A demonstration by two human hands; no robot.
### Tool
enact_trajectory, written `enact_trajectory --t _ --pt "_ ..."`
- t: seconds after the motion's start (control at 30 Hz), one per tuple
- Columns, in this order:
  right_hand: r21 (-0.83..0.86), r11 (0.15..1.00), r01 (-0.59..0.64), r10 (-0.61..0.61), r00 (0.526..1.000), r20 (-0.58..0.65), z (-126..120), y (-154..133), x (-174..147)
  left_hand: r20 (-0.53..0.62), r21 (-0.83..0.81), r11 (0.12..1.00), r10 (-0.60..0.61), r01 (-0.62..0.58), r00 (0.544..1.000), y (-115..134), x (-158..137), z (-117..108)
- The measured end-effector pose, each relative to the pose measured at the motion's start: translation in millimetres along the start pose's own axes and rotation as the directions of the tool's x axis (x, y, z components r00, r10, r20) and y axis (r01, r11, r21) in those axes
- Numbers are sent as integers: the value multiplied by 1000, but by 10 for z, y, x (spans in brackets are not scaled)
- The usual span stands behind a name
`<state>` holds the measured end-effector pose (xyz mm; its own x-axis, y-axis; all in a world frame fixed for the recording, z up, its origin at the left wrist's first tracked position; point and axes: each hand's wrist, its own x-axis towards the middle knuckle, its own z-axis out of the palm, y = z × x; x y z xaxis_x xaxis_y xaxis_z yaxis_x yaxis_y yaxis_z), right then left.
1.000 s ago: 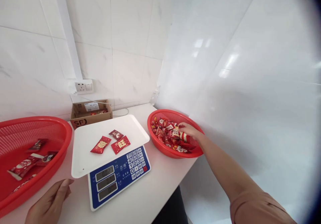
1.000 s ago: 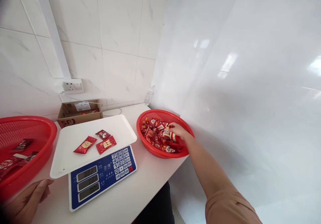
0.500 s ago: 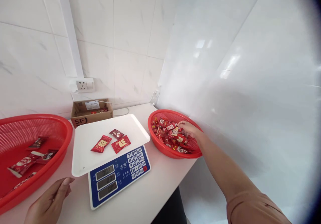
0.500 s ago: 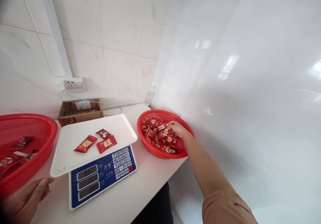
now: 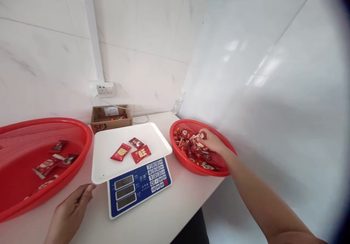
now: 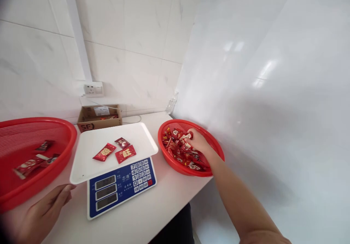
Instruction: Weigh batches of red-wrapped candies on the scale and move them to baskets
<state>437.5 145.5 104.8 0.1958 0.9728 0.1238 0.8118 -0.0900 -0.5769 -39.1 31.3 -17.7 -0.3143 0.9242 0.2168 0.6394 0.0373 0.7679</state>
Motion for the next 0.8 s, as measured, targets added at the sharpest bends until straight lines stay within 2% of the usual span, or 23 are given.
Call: enact_trajectory --t 0.1,0.17,0.23,0.3,0.4,0.47,0.53,0.67,0.8 --pt "92 988 125 -115 988 -108 97 -453 -117 77 -31 999 -8 11 997 129 -9 -61" --pt "229 935 272 -256 962 -98 243 -809 -258 69 -30 1000 -2 4 998 174 -17 -75" --pt "330 874 355 -353 933 -68 471 -1152 -420 72 -32 999 -6 8 997 187 -26 -78" --pt "425 835 349 -386 922 2 760 -1439 -565 73 -42 999 -14 17 997 182 -31 -82" --pt "507 761 405 -497 866 53 1190 -1710 -693 66 -62 998 -26 30 997 172 -33 -99" --pt "530 711 463 -570 820 49 1382 -1789 -719 64 -67 997 -33 38 997 177 -32 -114" --pt "536 684 494 -589 808 8 1459 -1805 -717 66 -67 997 -34 39 997 191 -30 -126" --pt "522 731 440 -486 872 -55 1379 -1717 -694 78 -84 996 -29 36 996 222 -39 -128" --pt "534 764 362 -438 899 16 1289 -1553 -700 114 -111 994 -12 24 993 227 -76 -97"
